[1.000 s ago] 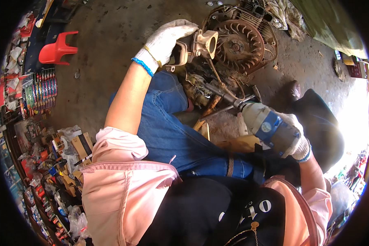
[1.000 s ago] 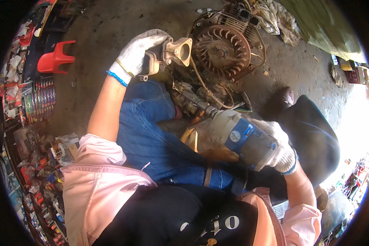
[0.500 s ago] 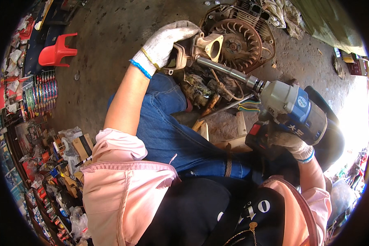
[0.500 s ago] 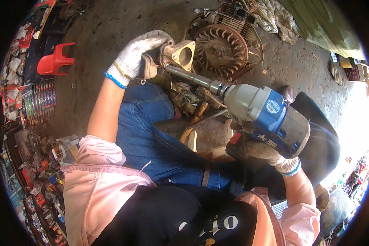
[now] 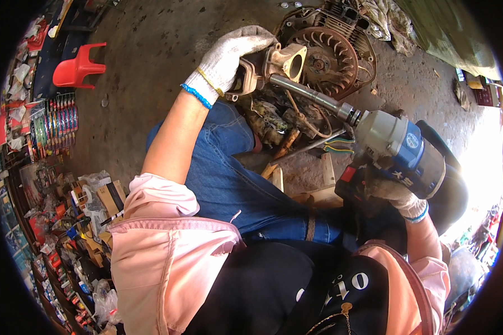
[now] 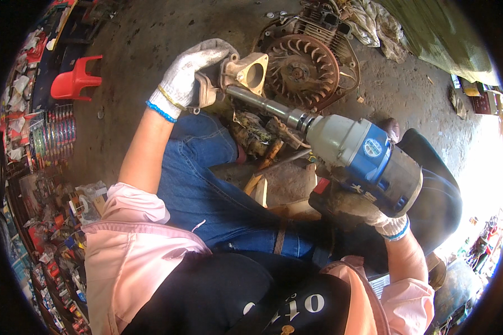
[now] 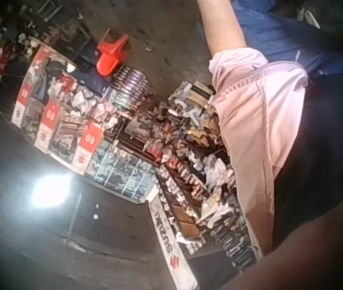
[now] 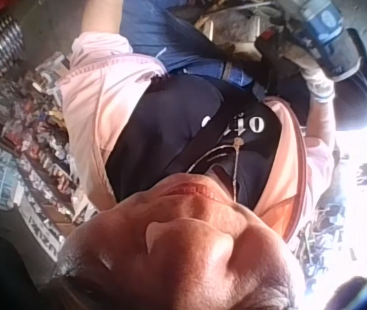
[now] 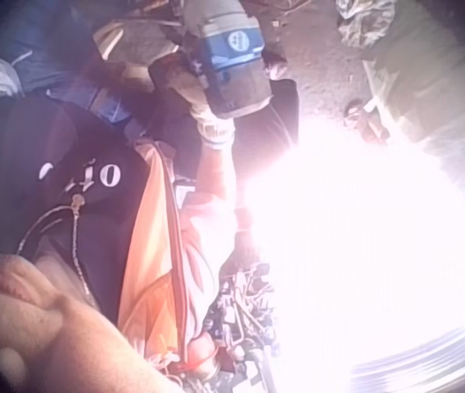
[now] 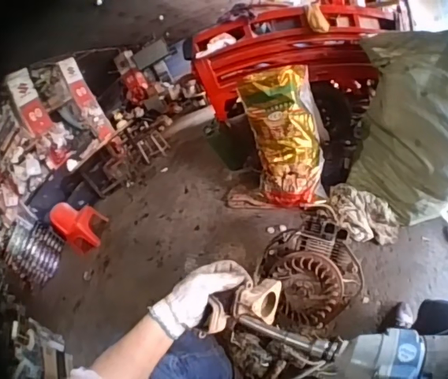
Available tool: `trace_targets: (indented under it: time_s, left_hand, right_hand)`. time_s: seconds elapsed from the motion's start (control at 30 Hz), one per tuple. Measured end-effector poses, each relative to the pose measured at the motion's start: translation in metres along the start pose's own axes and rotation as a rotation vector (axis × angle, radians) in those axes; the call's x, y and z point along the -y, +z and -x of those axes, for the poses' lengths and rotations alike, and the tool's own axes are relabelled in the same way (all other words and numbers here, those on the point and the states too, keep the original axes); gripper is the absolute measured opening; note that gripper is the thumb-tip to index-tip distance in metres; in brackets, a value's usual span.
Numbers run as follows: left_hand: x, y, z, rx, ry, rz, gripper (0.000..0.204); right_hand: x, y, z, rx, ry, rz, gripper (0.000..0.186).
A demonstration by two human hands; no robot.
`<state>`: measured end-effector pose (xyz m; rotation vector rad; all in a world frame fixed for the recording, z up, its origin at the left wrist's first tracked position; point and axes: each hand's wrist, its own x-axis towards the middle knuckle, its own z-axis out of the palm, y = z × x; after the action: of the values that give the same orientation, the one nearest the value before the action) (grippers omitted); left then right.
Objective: The person uses a cordless impact wrench to remove bolts from a small engine block. They remove a metal cover, set it aside, and continue removing additional bolts from the engine casing.
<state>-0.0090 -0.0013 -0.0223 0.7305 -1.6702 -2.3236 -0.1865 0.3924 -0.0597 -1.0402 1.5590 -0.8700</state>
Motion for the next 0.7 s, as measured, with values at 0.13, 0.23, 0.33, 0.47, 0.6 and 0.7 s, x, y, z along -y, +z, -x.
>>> trace_targets:
  time_s: [0.13,0.23,0.33,0.47,0.6,0.7]
  left_hand:
    - [-0.005,0.003,0.000,0.043,0.008,0.088,0.014]
    - [-0.005,0.006,0.000,0.068,0.019,0.110,0.014]
    - [-0.001,0.009,0.000,0.024,0.043,0.058,0.013]
    - [0.000,0.008,-0.001,0.079,0.027,0.033,0.011]
    - [-0.003,0.007,-0.001,0.057,0.046,0.037,0.011]
    - [-0.004,0.008,0.000,0.033,0.044,-0.002,0.011]
  right_hand:
    - [0.005,0.006,0.000,-0.076,-0.020,-0.383,0.060]
    - [0.002,0.015,-0.003,-0.111,0.234,-0.930,0.062]
    - [0.005,0.016,0.000,-0.097,0.232,-0.986,0.058]
    - [0.017,0.010,0.004,-0.119,0.269,-0.994,0.050]
    - [0.027,0.009,-0.001,0.008,0.204,-1.062,0.047]
    - [0.028,0.010,-0.002,-0.012,0.224,-1.081,0.046]
